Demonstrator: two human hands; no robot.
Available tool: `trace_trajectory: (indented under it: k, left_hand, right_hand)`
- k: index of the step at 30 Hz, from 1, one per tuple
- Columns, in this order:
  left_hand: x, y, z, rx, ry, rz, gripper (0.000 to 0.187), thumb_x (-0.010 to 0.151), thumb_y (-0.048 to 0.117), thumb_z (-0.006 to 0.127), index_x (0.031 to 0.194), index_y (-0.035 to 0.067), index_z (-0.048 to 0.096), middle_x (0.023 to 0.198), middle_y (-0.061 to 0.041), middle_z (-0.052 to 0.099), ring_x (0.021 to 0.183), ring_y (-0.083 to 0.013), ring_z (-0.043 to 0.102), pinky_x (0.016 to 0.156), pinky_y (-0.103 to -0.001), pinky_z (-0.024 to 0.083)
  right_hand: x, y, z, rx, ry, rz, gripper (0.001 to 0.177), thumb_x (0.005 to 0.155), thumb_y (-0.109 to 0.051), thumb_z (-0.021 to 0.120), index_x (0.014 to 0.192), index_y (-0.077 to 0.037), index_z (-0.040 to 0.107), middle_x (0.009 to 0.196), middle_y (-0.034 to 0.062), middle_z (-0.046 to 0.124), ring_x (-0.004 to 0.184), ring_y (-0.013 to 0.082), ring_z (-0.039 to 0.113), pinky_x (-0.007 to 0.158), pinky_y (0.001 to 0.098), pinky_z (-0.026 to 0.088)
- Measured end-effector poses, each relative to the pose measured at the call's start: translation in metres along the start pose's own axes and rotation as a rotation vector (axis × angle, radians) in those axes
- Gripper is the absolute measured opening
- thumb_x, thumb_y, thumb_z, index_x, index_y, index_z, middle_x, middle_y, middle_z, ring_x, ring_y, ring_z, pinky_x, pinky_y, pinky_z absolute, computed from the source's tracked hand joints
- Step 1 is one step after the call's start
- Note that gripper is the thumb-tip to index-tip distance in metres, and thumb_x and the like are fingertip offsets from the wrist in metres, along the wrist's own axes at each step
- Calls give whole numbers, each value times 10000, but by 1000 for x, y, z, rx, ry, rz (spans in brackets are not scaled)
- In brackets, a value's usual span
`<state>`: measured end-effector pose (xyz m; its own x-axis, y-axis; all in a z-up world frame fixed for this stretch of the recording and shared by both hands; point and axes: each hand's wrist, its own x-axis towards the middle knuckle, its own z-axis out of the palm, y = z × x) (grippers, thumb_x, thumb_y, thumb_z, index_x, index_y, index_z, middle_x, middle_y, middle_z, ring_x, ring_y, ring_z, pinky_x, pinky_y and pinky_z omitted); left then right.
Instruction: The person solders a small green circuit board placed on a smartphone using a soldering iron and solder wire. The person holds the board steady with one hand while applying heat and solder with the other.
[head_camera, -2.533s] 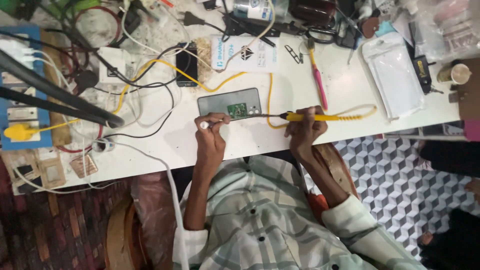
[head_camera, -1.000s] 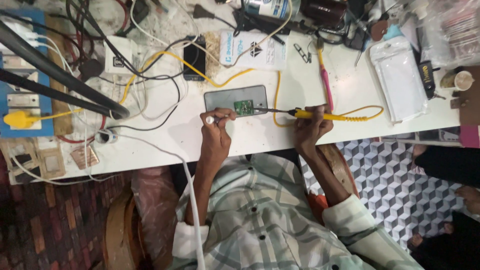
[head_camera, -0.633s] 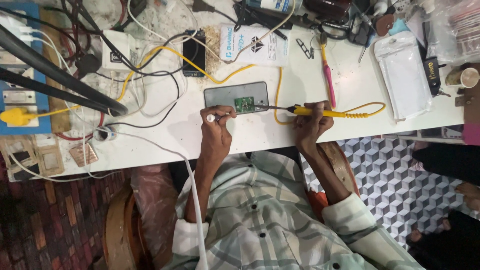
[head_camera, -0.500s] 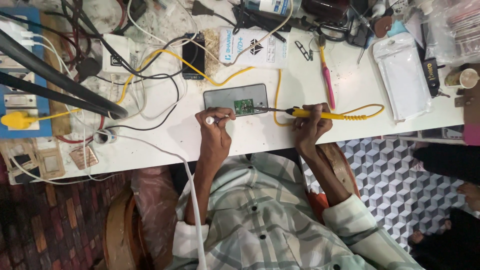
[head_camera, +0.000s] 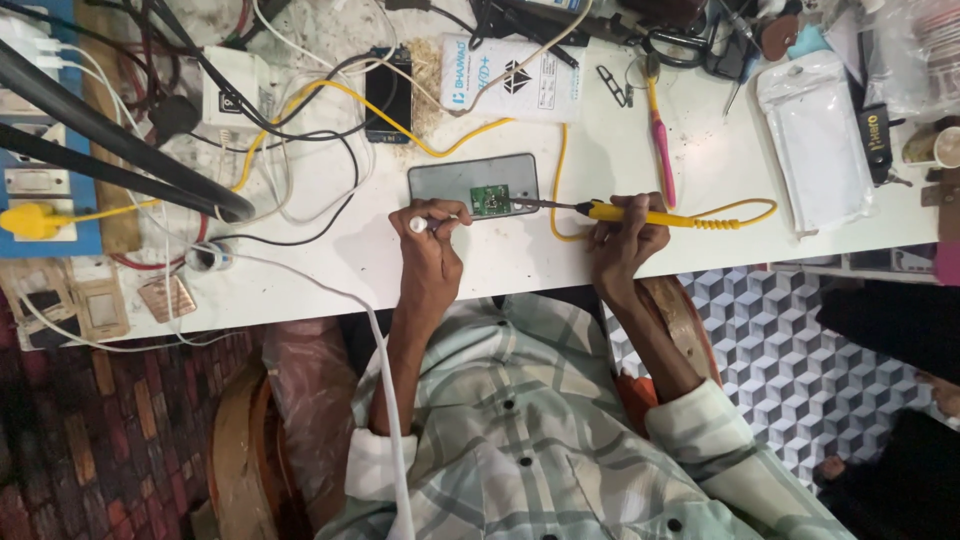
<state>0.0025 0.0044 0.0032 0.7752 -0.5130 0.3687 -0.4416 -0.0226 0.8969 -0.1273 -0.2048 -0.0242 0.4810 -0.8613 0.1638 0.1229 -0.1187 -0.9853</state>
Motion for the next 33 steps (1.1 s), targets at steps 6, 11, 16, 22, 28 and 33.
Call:
trace_trajectory:
  k: [6, 11, 16, 22, 28, 33]
  left_hand:
    - [-2, -5, 1, -96, 9, 1, 401, 931, -241, 355, 1210, 42, 300, 1133, -162, 525, 1005, -239, 555, 918, -340, 495]
    - [-2, -5, 1, 17, 13, 9, 367, 969, -237, 402, 1195, 41, 324, 1097, -135, 561, 995, -256, 534, 943, -375, 451]
    - [0, -3, 0, 2, 18, 8, 334, 974, -205, 397, 1195, 35, 324, 1097, -146, 566, 1003, -259, 533, 940, -378, 457]
    - [-2, -3, 0, -21, 19, -4, 309, 1024, -196, 402, 1209, 38, 322, 1102, -154, 556, 995, -251, 550, 917, -342, 496]
    - [0, -2, 0, -2, 24, 48, 414, 956, -244, 360, 1244, 45, 293, 1109, -154, 564, 994, -249, 531, 889, -330, 501]
    - [3, 0, -1, 31, 10, 37, 473, 919, -253, 394, 1261, 58, 296, 1113, -145, 594, 1038, -264, 513, 926, -321, 482]
  right_hand:
    - [-1, 3, 1, 44, -26, -20, 421, 1144, -386, 475, 962, -7, 504, 661, 91, 530, 456, 118, 463, 413, 279, 412]
    - [0, 3, -1, 37, -9, 13, 416, 1140, -386, 474, 966, -8, 495, 639, 92, 523, 451, 123, 475, 401, 283, 432]
    - [1, 5, 1, 22, 6, 19, 413, 1133, -376, 467, 951, -7, 493, 628, 93, 527, 436, 129, 494, 375, 282, 436]
    - [3, 4, 1, 8, 9, 67, 403, 1131, -364, 463, 940, -12, 510, 582, 71, 502, 407, 120, 474, 364, 275, 415]
    - [2, -2, 2, 19, 7, 37, 385, 1134, -351, 476, 936, -22, 491, 612, 77, 518, 425, 122, 475, 375, 277, 402]
    - [4, 0, 2, 51, -6, 22, 353, 1128, -319, 490, 940, -21, 492, 630, 84, 541, 427, 118, 472, 386, 278, 405]
